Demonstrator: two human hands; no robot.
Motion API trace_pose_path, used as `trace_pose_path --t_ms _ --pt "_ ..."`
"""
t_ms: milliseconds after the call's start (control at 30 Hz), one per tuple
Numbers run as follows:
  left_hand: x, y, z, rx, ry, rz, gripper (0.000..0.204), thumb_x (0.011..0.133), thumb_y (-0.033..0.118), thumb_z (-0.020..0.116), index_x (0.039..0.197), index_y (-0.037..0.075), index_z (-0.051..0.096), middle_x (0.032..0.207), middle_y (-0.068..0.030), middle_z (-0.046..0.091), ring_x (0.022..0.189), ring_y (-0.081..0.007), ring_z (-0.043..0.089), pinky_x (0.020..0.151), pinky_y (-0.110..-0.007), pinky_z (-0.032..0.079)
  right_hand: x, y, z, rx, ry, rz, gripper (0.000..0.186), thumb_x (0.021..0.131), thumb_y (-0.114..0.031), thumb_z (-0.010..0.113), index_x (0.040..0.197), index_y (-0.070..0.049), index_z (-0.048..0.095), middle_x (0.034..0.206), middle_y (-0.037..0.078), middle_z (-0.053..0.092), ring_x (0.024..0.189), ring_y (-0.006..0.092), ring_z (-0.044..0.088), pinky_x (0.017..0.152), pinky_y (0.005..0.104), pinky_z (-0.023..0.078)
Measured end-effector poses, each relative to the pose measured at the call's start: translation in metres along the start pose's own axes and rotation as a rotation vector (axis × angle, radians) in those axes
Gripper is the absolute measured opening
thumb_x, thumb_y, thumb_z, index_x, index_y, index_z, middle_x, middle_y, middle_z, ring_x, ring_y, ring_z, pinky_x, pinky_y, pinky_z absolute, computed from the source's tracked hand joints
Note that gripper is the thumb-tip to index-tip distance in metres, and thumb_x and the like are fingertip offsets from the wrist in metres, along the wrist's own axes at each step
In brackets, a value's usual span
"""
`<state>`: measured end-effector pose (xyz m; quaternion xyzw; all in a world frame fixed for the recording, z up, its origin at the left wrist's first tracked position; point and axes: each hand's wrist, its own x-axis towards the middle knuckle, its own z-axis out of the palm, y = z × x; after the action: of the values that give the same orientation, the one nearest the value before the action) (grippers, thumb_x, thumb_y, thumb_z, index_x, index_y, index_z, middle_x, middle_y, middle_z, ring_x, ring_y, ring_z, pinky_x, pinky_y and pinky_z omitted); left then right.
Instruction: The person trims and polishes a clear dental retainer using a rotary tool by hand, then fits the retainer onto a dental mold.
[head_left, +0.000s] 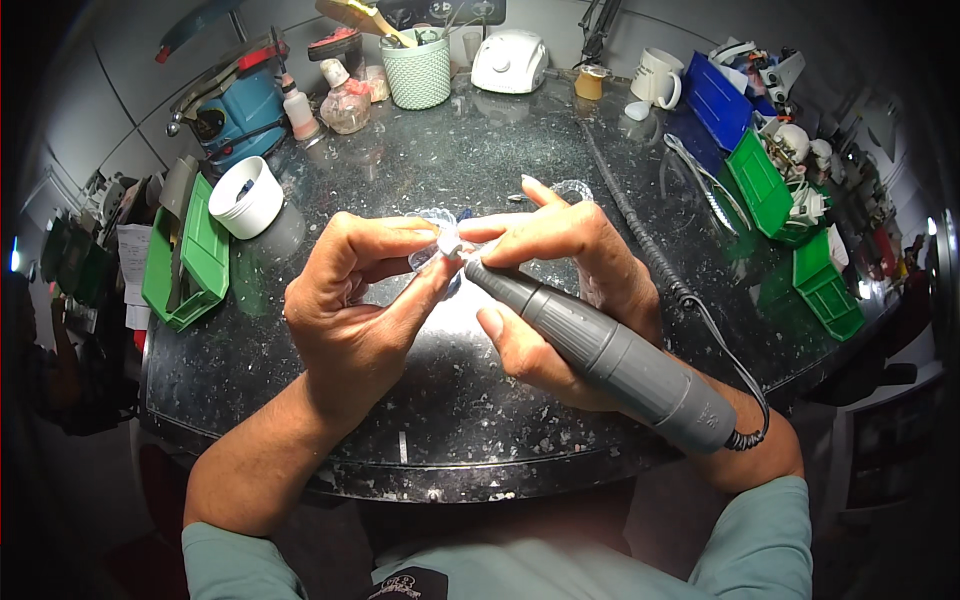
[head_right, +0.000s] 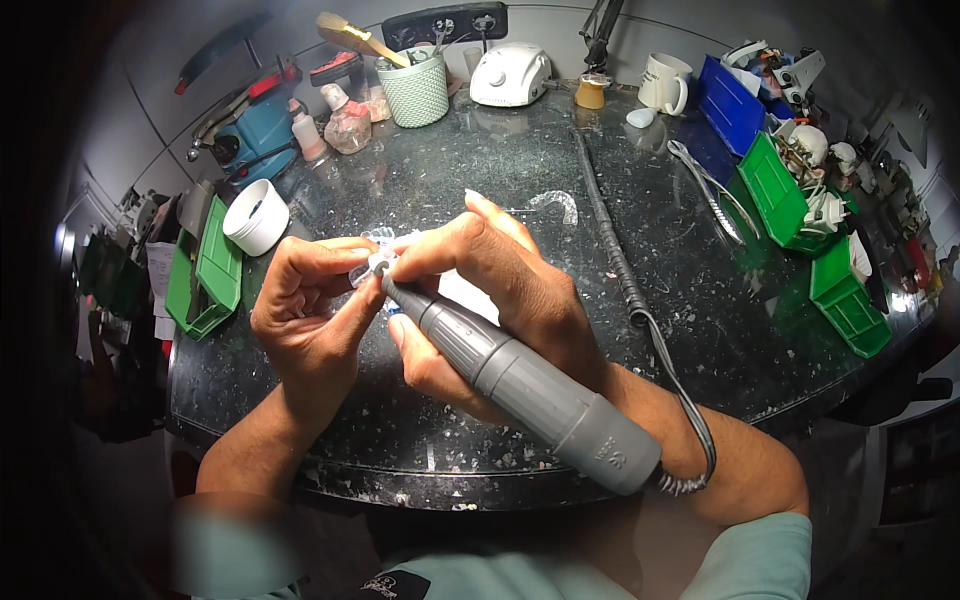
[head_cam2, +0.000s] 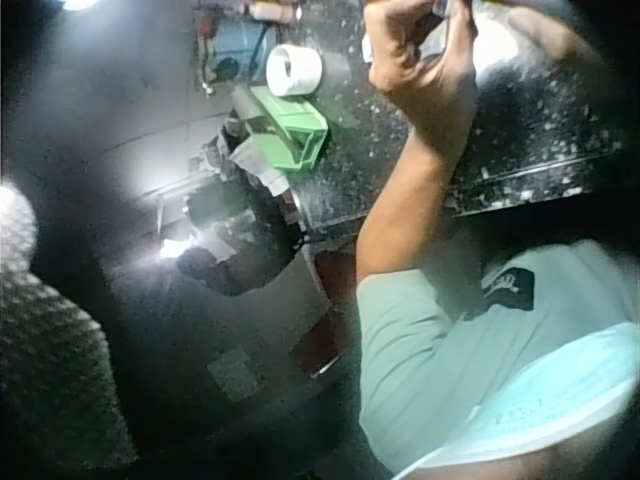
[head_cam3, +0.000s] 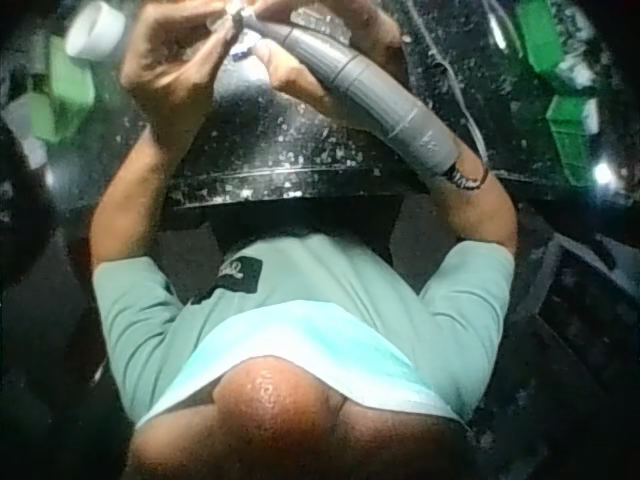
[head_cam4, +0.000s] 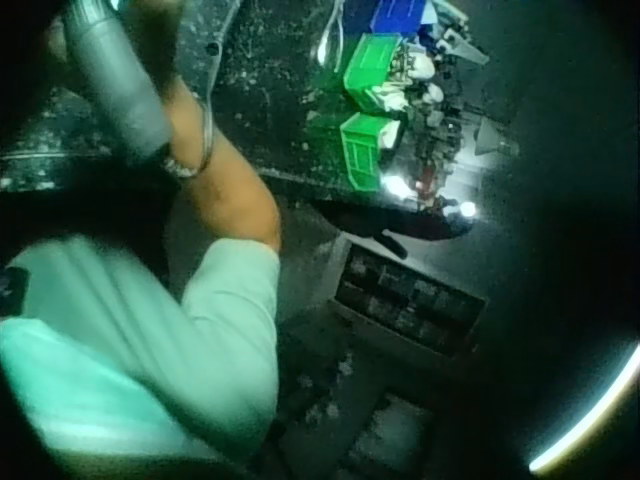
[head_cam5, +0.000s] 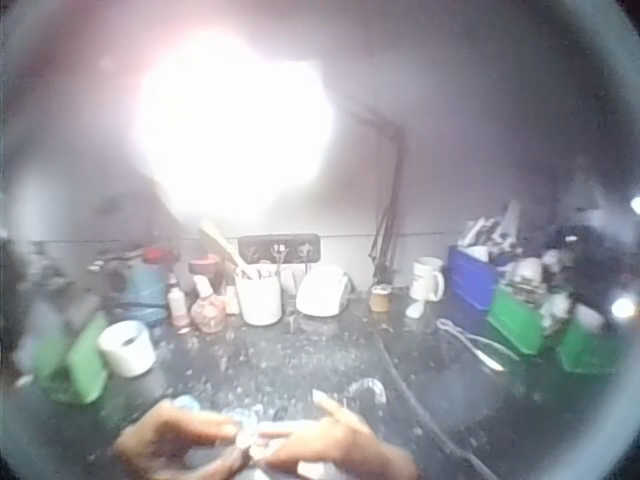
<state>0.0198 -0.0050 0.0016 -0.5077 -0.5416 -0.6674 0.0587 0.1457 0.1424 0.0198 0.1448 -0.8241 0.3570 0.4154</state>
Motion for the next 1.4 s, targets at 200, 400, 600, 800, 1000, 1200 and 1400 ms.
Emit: trace_pose_path --t_ms 200,400,600,800,1000,1200,1400 --pt "0.001 0.007 0.001 -0.15 -0.026 -0.195 0.019 0.086 -0.008 0.07 0.1 -0.004 0.059 0.097 -0.0149 0.07 0.09 -0.0159 0.07 0.08 -0.026 0.059 0.005 0.006 -0.001 0.26 0.131 0.1 0.04 0.093 -0.012 0.066 0.126 0.0 0.047 0.102 0.012 0.068 0.102 0.022 0.068 0.101 0.0458 0.047" --pt "-0.001 -0.001 -0.002 -0.369 -0.071 -0.315 0.02 0.087 -0.005 0.07 0.105 -0.004 0.059 0.099 -0.0138 0.07 0.091 -0.0164 0.07 0.082 -0.027 0.058 0.004 0.017 -0.004 0.184 0.024 0.07 0.039 0.083 0.003 0.073 0.119 -0.001 0.057 0.109 0.012 0.067 0.101 0.019 0.067 0.087 0.0322 0.055" --pt "0.011 0.0 -0.003 0.142 -0.091 0.075 0.039 0.075 -0.006 0.078 0.112 0.004 0.071 0.104 -0.0092 0.07 0.1 -0.016 0.066 0.083 -0.028 0.054 0.003 0.021 -0.009 0.127 0.057 0.045 0.039 0.077 0.007 0.077 0.112 -0.002 0.061 0.109 0.011 0.067 0.098 0.0177 0.067 0.086 0.0299 0.055" --pt "0.011 0.005 -0.003 0.288 -0.047 0.088 0.025 0.073 -0.003 0.081 0.096 0.003 0.074 0.098 -0.0093 0.07 0.089 -0.0183 0.066 0.08 -0.03 0.053 0.005 0.025 -0.008 -0.022 0.151 -0.098 0.03 0.077 0.0 0.075 0.105 -0.007 0.067 0.098 0.008 0.071 0.085 0.0239 0.069 0.077 0.0326 0.054" --pt "0.009 0.0 -0.014 0.371 -0.169 0.026 0.026 0.075 -0.006 0.079 0.1 0.0 0.072 0.098 -0.0093 0.068 0.094 -0.0156 0.064 0.084 -0.028 0.051 0.005 0.026 -0.013 -0.094 0.061 -0.132 0.038 0.076 0.007 0.078 0.109 -0.002 0.062 0.102 0.011 0.069 0.095 0.0189 0.068 0.085 0.0317 0.055" --pt "0.016 0.007 -0.007 0.444 -0.186 0.231 0.031 0.075 -0.008 0.077 0.105 0.0 0.071 0.098 -0.0093 0.069 0.094 -0.0161 0.065 0.082 -0.03 0.052 0.005 0.025 -0.011 -0.033 0.061 -0.108 0.038 0.076 0.007 0.078 0.109 -0.002 0.061 0.102 0.011 0.069 0.094 0.0196 0.069 0.085 0.0319 0.055" --pt "0.008 -0.001 -0.008 0.254 -0.111 0.03 0.022 0.082 -0.008 0.073 0.103 -0.003 0.069 0.1 -0.0106 0.07 0.096 -0.0148 0.066 0.086 -0.026 0.052 0.006 0.026 -0.008 -0.022 0.152 -0.122 0.033 0.076 0.004 0.074 0.107 -0.006 0.067 0.098 0.01 0.071 0.088 0.0236 0.07 0.078 0.033 0.056"
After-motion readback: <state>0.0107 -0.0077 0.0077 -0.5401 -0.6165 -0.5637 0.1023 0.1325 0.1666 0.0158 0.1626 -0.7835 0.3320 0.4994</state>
